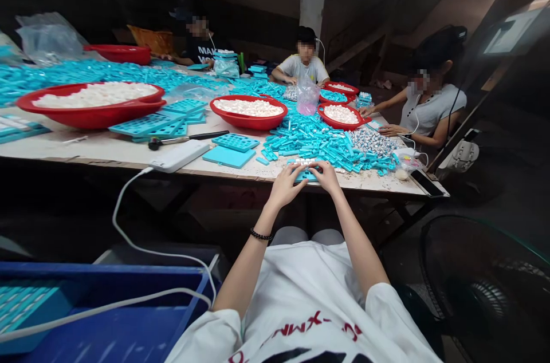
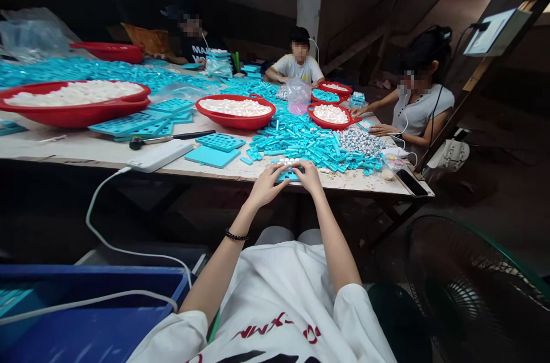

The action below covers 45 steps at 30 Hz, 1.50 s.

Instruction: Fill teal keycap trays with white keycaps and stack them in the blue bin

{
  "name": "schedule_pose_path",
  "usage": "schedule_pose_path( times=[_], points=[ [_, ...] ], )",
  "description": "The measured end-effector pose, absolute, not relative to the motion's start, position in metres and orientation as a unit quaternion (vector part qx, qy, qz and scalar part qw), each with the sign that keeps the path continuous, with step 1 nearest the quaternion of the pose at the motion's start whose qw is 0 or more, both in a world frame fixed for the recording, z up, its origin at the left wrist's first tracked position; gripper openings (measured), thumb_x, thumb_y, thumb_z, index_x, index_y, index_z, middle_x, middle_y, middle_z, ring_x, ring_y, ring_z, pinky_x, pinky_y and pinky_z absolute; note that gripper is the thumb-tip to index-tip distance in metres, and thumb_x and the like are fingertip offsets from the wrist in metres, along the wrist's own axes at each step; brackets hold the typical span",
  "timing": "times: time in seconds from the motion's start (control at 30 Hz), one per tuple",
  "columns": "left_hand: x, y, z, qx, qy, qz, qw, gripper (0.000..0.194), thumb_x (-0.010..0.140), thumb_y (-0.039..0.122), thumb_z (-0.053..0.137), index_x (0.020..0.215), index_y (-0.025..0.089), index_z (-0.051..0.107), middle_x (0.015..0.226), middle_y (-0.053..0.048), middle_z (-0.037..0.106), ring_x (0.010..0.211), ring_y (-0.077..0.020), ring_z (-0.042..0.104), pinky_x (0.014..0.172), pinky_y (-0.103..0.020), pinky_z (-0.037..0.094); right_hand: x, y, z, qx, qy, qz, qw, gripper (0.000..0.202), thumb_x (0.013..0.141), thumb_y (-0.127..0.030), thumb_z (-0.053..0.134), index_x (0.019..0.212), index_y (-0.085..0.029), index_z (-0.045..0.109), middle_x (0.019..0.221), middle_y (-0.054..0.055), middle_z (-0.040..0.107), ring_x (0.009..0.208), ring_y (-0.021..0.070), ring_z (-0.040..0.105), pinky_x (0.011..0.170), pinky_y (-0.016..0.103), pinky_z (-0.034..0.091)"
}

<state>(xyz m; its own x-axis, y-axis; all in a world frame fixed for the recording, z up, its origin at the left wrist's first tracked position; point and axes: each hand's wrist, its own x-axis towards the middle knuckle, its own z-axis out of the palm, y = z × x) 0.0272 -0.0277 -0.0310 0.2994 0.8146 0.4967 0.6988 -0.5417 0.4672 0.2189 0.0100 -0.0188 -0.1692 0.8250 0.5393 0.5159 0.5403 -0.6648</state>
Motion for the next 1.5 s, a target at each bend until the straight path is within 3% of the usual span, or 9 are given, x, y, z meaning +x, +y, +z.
schedule_pose_path(
  times=[0.27, 0.63, 1.5],
  points=[
    [0.0263, -0.0257, -0.0328, 0.806, 0.467, 0.356, 0.078, 0.051, 0.099, 0.047, 0.054, 0.147, 0.031, 0.05, 0.152, -0.008, 0.05, 0.145, -0.0295, 0.041, 0.12, -0.049, 0.035, 0.2174, 0.0117, -0.0218, -0.447, -0.75, 0.162, 0.46, 0.014, 0.092, -0.024, 0.063, 0.095, -0.022, 0.076, 0.097, 0.006, 0.075, 0.094, 0.0224, 0.062, 0.084, 0.033, 0.049],
    [0.0263, -0.0259, -0.0328, 0.806, 0.467, 0.356, 0.078, 0.051, 0.099, 0.047, 0.054, 0.147, 0.03, 0.051, 0.151, -0.008, 0.051, 0.147, -0.0289, 0.039, 0.12, -0.047, 0.035, 0.2159, 0.0125, -0.0231, -0.441, -0.748, 0.173, 0.464, 0.013, 0.09, -0.022, 0.063, 0.096, -0.022, 0.075, 0.091, 0.003, 0.071, 0.076, 0.0173, 0.061, 0.08, 0.03, 0.05],
    [0.0279, -0.0273, -0.0312, 0.802, 0.47, 0.359, 0.081, 0.05, 0.099, 0.047, 0.055, 0.146, 0.032, 0.051, 0.152, -0.008, 0.05, 0.148, -0.0291, 0.038, 0.121, -0.049, 0.033, 0.2147, 0.0091, -0.0193, -0.457, -0.739, 0.175, 0.462, 0.014, 0.091, -0.025, 0.062, 0.095, -0.022, 0.075, 0.094, 0.003, 0.073, 0.077, 0.0168, 0.062, 0.08, 0.029, 0.051]
  ],
)
